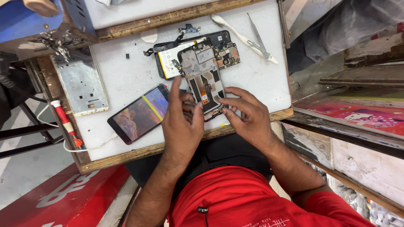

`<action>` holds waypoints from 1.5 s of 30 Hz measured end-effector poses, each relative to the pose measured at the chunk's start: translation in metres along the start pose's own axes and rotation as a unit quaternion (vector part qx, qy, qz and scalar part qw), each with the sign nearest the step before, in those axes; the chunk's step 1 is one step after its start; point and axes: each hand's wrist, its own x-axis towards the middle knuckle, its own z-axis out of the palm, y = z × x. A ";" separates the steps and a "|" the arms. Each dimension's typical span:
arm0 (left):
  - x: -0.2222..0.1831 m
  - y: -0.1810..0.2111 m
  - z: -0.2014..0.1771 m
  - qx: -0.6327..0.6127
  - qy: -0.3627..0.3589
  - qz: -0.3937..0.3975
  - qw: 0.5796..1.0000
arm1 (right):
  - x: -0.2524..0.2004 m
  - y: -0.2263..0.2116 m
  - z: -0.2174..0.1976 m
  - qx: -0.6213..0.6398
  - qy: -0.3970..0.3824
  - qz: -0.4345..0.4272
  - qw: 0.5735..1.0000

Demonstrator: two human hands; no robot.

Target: The person disassembles a smartphone, removes the motherboard, and transfers small components to another board. They handle the phone chassis, battery, and screen while working at a cluttered repair bench.

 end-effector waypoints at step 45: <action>-0.036 0.004 0.011 0.001 -0.056 0.154 0.987 | 0.004 0.005 -0.015 -0.052 -0.053 -0.161 0.984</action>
